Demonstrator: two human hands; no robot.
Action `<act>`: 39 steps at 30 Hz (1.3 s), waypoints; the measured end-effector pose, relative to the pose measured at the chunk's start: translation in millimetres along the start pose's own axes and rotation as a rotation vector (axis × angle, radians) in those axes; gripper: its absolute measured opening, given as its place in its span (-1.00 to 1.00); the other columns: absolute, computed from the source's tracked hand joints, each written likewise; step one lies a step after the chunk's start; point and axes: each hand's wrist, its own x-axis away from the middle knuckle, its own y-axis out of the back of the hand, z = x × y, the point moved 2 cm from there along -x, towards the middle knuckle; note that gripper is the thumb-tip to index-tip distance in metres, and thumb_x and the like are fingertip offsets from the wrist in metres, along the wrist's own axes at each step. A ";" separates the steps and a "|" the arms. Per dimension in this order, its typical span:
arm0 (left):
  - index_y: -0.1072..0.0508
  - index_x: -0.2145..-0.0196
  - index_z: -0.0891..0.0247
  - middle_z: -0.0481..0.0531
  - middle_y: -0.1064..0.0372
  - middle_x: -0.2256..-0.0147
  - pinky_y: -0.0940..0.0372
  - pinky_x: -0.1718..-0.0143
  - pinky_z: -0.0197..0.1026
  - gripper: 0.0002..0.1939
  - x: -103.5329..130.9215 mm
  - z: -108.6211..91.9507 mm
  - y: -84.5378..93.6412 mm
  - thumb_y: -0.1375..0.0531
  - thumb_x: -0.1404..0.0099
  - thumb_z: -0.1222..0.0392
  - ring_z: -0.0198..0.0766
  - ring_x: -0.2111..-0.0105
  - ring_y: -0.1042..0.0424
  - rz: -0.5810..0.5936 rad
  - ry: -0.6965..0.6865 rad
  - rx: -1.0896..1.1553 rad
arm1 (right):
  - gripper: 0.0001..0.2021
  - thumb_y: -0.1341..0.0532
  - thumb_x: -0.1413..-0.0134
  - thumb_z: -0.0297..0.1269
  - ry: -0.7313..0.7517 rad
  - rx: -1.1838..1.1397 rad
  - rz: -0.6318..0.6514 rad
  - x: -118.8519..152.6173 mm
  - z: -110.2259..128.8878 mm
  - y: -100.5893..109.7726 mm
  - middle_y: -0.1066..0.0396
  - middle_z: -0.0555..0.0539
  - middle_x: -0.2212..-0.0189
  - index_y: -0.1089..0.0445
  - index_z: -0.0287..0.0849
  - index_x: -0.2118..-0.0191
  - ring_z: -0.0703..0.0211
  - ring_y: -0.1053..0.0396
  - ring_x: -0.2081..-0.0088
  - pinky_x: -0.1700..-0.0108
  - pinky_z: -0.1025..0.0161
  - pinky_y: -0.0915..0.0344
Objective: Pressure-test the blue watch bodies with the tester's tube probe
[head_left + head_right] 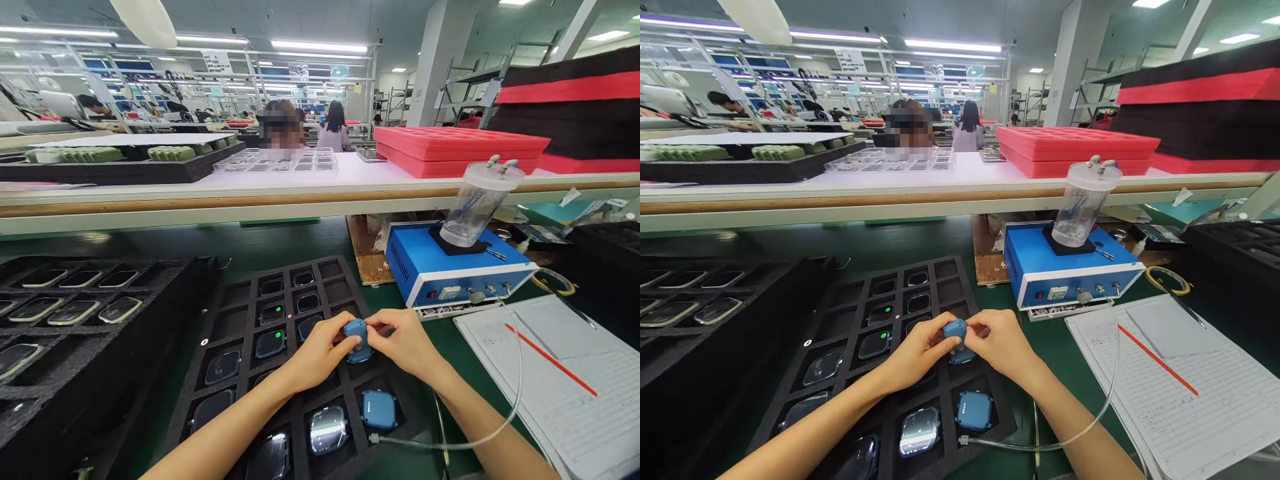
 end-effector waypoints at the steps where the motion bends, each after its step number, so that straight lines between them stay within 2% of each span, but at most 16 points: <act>1: -0.37 0.32 0.25 -0.06 -0.32 0.42 -0.20 0.36 -0.27 -0.87 0.1 -1.1 -0.5 -0.07 -0.26 0.17 -0.26 0.41 -0.30 -0.010 -0.001 -0.023 | -0.87 -0.19 0.07 -0.46 0.003 0.010 -0.025 0.9 -0.3 -1.2 -0.48 -0.03 0.56 -0.49 -0.21 0.47 0.22 -0.42 0.55 0.50 0.37 -0.35; 6: -0.37 0.30 0.24 -0.06 -0.31 0.41 -0.19 0.38 -0.29 -0.84 2.8 -6.4 -4.3 -0.06 -0.27 0.14 -0.27 0.41 -0.29 -0.036 -0.008 -0.090 | -0.83 -0.15 0.10 -0.50 0.039 0.057 -0.124 2.8 -5.8 -6.4 -0.49 -0.03 0.58 -0.48 -0.19 0.51 0.20 -0.42 0.55 0.50 0.35 -0.36; 9: -0.38 0.30 0.24 -0.04 -0.35 0.39 -0.23 0.34 -0.27 -0.84 -3.2 -4.8 1.2 -0.07 -0.26 0.13 -0.25 0.38 -0.34 -0.063 0.001 -0.104 | -0.85 -0.16 0.10 -0.48 -0.011 0.015 -0.217 0.9 -14.9 -3.8 -0.49 -0.03 0.58 -0.48 -0.20 0.50 0.19 -0.43 0.56 0.47 0.33 -0.38; 11: -0.37 0.30 0.26 -0.02 -0.39 0.40 -0.27 0.34 -0.24 -0.85 -16.8 1.5 13.2 -0.08 -0.24 0.15 -0.22 0.39 -0.39 -0.129 0.040 -0.102 | -0.87 -0.17 0.09 -0.45 -0.064 -0.013 -0.307 -1.0 -22.5 0.8 -0.50 -0.05 0.56 -0.48 -0.22 0.48 0.16 -0.45 0.54 0.45 0.30 -0.39; 13: -0.36 0.28 0.28 0.00 -0.41 0.42 -0.28 0.40 -0.22 -0.84 -36.8 10.5 30.4 -0.12 -0.18 0.19 -0.22 0.46 -0.41 -0.250 0.082 -0.148 | -0.87 -0.16 0.07 -0.41 -0.113 -0.034 -0.365 -2.6 -29.0 4.9 -0.50 -0.06 0.54 -0.48 -0.23 0.47 0.13 -0.46 0.51 0.42 0.28 -0.39; 15: -0.36 0.27 0.28 -0.05 -0.39 0.48 -0.25 0.42 -0.23 -0.81 -57.9 18.7 46.7 -0.18 -0.10 0.24 -0.24 0.50 -0.39 -0.341 0.081 -0.207 | -0.86 -0.16 0.06 -0.40 -0.138 -0.044 -0.378 -3.4 -33.0 7.1 -0.50 -0.07 0.54 -0.48 -0.23 0.47 0.11 -0.47 0.50 0.41 0.27 -0.39; 18: -0.40 0.44 0.26 -0.19 -0.23 0.65 -0.20 0.39 -0.28 -0.92 -78.1 23.4 57.8 -0.20 -0.01 0.32 -0.25 0.49 -0.38 -0.379 0.053 -0.301 | -0.86 -0.16 0.07 -0.41 -0.135 -0.048 -0.358 -3.3 -34.1 6.8 -0.50 -0.07 0.55 -0.48 -0.23 0.48 0.11 -0.46 0.51 0.42 0.28 -0.38; 20: -0.41 0.47 0.26 -0.17 -0.24 0.62 -0.20 0.32 -0.28 -0.91 -79.6 19.1 53.8 -0.18 0.01 0.37 -0.21 0.40 -0.39 -0.373 0.025 -0.366 | -0.86 -0.16 0.08 -0.42 -0.132 -0.054 -0.346 -2.7 -33.4 5.7 -0.50 -0.07 0.56 -0.47 -0.24 0.49 0.12 -0.46 0.51 0.43 0.29 -0.37; 23: -0.41 0.41 0.25 -0.03 -0.35 0.44 -0.19 0.22 -0.23 -0.86 -66.4 4.1 34.9 -0.13 -0.06 0.40 -0.14 0.25 -0.37 -0.335 -0.010 -0.486 | -0.86 -0.15 0.08 -0.42 -0.133 -0.065 -0.345 -1.8 -32.3 4.4 -0.49 -0.06 0.56 -0.47 -0.23 0.49 0.14 -0.45 0.52 0.43 0.30 -0.36; 25: -0.40 0.47 0.24 -0.01 -0.35 0.47 -0.21 0.27 -0.19 -0.89 -53.0 -6.7 18.1 -0.11 -0.09 0.38 -0.14 0.33 -0.38 -0.223 0.007 -0.586 | -0.86 -0.15 0.07 -0.42 -0.138 -0.069 -0.357 -1.5 -32.0 4.3 -0.49 -0.05 0.55 -0.47 -0.23 0.48 0.14 -0.45 0.51 0.42 0.30 -0.36; 27: -0.39 0.56 0.24 -0.03 -0.33 0.55 -0.22 0.37 -0.19 -0.90 -40.0 -15.7 2.3 -0.15 -0.04 0.38 -0.17 0.46 -0.38 -0.063 0.044 -0.682 | -0.86 -0.15 0.07 -0.41 -0.143 -0.070 -0.371 -1.3 -32.1 4.4 -0.49 -0.05 0.55 -0.47 -0.22 0.47 0.14 -0.45 0.50 0.41 0.30 -0.36; 30: -0.44 0.49 0.28 0.06 -0.37 0.44 -0.25 0.35 -0.14 -0.94 -25.4 -26.2 -14.5 -0.18 -0.04 0.38 -0.09 0.39 -0.41 0.082 0.082 -0.816 | -0.86 -0.15 0.06 -0.40 -0.147 -0.071 -0.376 -1.3 -32.7 3.7 -0.49 -0.05 0.55 -0.47 -0.21 0.46 0.15 -0.44 0.50 0.42 0.31 -0.35; 32: -0.46 0.39 0.32 0.15 -0.37 0.32 -0.26 0.28 -0.08 -0.90 -19.8 -30.6 -21.9 -0.17 -0.08 0.37 0.00 0.30 -0.41 0.121 0.115 -0.891 | -0.86 -0.15 0.05 -0.40 -0.145 -0.074 -0.365 -1.3 -33.2 2.7 -0.49 -0.05 0.54 -0.47 -0.22 0.45 0.16 -0.44 0.51 0.43 0.31 -0.35; 35: -0.47 0.34 0.36 0.22 -0.36 0.25 -0.26 0.22 -0.05 -0.87 -15.7 -33.1 -29.8 -0.19 -0.10 0.37 0.03 0.25 -0.40 0.173 0.158 -0.939 | -0.87 -0.15 0.06 -0.39 -0.145 -0.078 -0.351 -1.1 -33.9 1.6 -0.49 -0.06 0.54 -0.47 -0.22 0.45 0.15 -0.44 0.51 0.43 0.31 -0.36; 39: -0.45 0.30 0.36 0.22 -0.36 0.21 -0.24 0.16 -0.05 -0.72 -14.8 -30.5 -30.2 -0.27 0.05 0.41 0.07 0.16 -0.35 0.163 0.171 -0.904 | -0.87 -0.15 0.05 -0.38 -0.153 -0.083 -0.351 -0.6 -33.9 1.7 -0.49 -0.07 0.53 -0.46 -0.22 0.45 0.14 -0.44 0.50 0.42 0.30 -0.37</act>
